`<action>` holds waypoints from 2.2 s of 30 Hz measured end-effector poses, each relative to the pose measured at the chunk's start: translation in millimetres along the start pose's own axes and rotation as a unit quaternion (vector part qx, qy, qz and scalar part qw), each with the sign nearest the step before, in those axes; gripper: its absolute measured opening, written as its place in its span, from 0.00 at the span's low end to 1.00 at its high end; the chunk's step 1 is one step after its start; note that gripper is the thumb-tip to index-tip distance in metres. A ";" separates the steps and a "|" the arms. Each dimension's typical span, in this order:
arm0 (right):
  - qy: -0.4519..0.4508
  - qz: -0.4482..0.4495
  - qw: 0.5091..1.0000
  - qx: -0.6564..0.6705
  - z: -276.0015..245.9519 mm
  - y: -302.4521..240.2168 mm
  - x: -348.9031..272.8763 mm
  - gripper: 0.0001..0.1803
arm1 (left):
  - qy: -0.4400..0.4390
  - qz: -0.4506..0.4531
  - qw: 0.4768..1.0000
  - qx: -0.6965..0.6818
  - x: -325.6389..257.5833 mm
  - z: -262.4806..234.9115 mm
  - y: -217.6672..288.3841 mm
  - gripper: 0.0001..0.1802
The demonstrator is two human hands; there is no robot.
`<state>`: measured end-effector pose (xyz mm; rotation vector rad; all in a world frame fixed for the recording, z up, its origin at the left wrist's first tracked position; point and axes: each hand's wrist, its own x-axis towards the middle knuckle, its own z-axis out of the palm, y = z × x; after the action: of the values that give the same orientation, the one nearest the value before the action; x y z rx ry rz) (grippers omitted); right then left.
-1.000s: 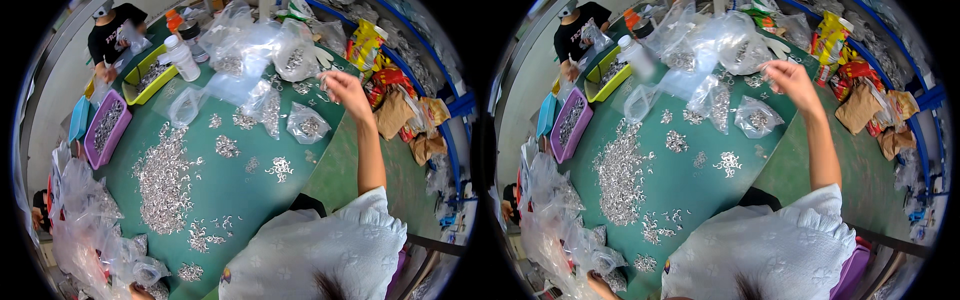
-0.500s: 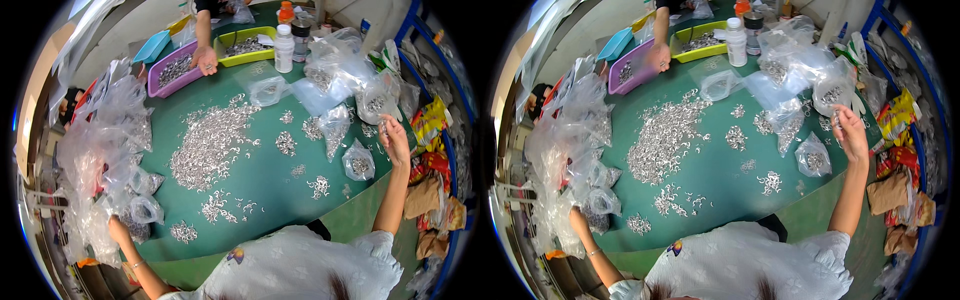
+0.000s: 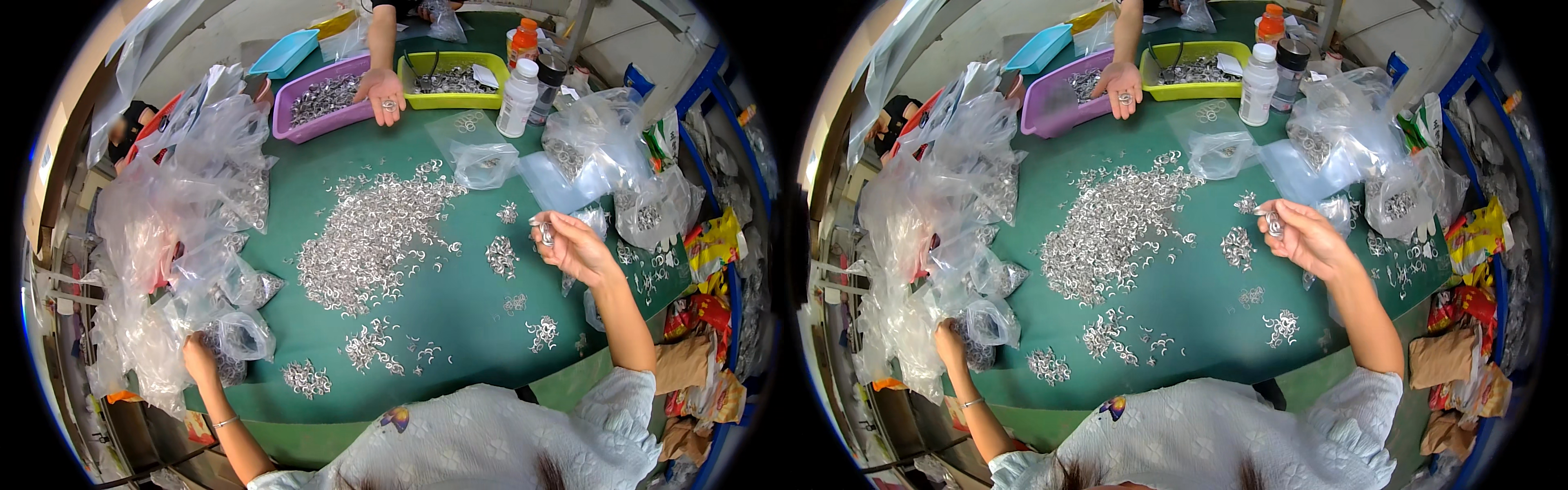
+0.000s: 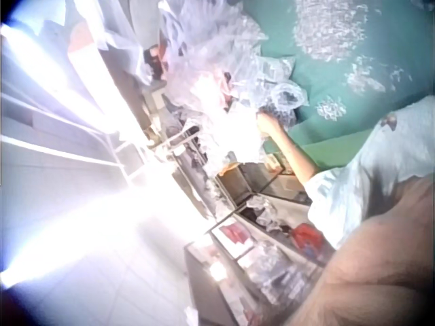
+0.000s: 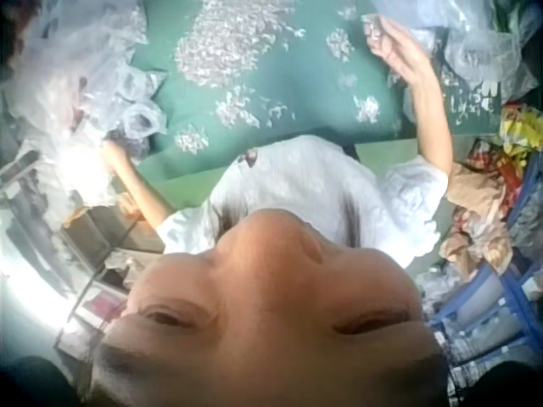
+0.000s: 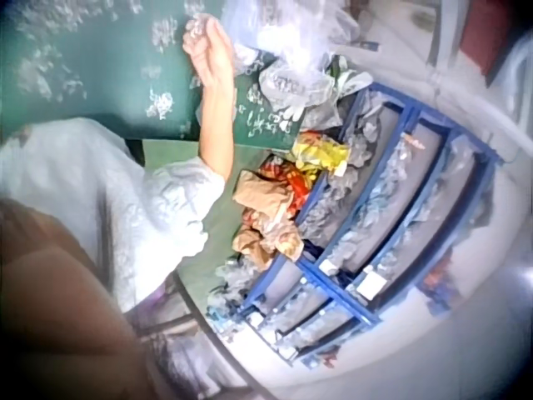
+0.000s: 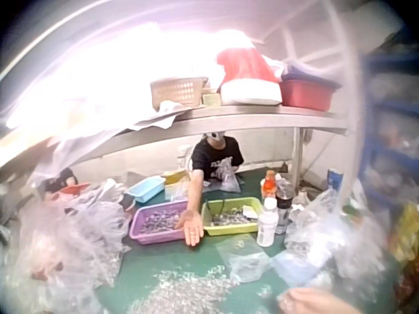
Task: The person sorts small metal crescent-shaped components on a workbench, picking them up by hand and placing them into different piles or bags.
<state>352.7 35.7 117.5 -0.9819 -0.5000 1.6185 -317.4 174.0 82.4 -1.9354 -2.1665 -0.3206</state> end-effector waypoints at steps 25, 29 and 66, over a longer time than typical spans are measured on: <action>0.208 -0.413 0.508 -0.727 84.1 2.3 347.8 0.13 | 0.086 0.021 0.986 -0.138 -45.7 -23.1 33.1 0.09; 0.236 -0.463 0.421 -0.744 76.7 -14.3 346.4 0.09 | 0.142 -0.007 0.975 -0.172 -47.8 -14.0 38.1 0.12; -0.181 0.090 0.979 0.028 225.3 102.2 288.5 0.09 | -0.042 0.015 0.890 -0.454 -144.6 -62.2 122.7 0.04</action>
<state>101.7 317.1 70.7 -0.7065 -0.6209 1.9790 -178.6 31.7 99.7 -2.4147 -2.2278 -1.4918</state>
